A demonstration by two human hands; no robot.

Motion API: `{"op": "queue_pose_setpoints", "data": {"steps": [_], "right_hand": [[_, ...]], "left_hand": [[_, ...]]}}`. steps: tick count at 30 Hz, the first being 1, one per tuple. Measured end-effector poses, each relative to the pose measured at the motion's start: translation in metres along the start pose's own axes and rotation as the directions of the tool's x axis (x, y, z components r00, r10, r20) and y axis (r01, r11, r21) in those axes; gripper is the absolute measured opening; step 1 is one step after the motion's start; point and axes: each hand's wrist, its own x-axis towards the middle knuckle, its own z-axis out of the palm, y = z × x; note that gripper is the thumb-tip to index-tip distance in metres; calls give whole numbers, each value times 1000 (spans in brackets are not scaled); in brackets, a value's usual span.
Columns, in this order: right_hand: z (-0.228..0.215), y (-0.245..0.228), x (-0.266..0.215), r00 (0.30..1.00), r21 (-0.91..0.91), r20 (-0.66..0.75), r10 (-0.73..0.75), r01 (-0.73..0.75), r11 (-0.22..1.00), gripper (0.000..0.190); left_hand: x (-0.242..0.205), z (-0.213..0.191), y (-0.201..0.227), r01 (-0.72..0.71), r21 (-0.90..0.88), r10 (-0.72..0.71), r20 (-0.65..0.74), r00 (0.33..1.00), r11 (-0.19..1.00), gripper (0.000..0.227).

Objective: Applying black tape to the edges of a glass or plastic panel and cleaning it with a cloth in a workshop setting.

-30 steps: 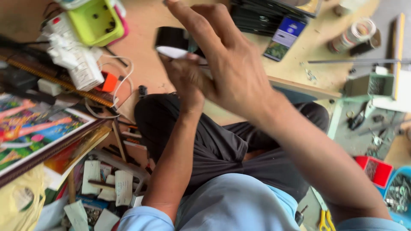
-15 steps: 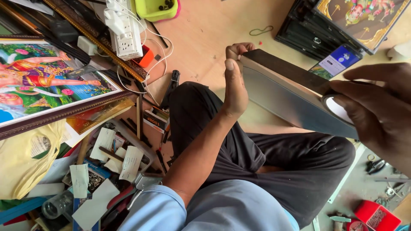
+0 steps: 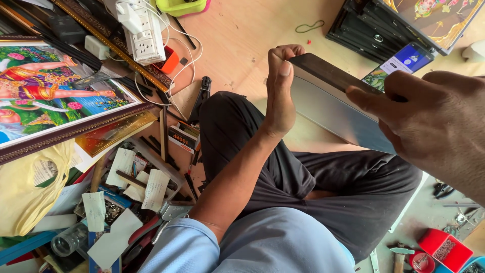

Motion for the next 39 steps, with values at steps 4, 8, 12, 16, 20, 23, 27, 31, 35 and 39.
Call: {"op": "queue_pose_setpoints", "data": {"steps": [4,8,12,16,20,23,27,31,35,39], "right_hand": [[-1,0,0,999,-39,36,-20,22,999,56],[-6,-1,0,999,-84,40,-34,37,996,54],[-3,-1,1,996,-102,66,-67,74,992,58],[-9,-2,3,994,-97,91,-66,74,992,54],[-5,-4,2,993,-144,112,-34,50,988,55],[4,-4,0,998,-131,50,-43,49,990,54],[1,-6,0,999,-89,23,-30,32,996,51],[-13,-7,-1,999,-104,-2,-33,33,994,50],[-22,-4,-1,996,-31,92,21,-18,999,59],[-20,0,-2,996,75,86,15,-21,997,60]], "left_hand": [[0,-2,-4,-5,20,5,9,1000,1000,44],[0,-4,-11,-14,-8,14,29,999,1000,43],[0,-2,-12,-87,59,84,53,995,994,44],[0,2,-5,-158,133,151,65,986,978,49],[1,5,1,-146,132,136,79,987,980,51],[0,2,-9,-208,172,197,81,977,963,36],[-4,10,-13,-99,163,117,-100,988,982,25],[-4,14,-3,-174,257,217,-147,965,950,32],[-2,4,7,-250,553,367,-109,924,795,34],[1,-16,6,-699,710,588,529,613,90,42]]}}
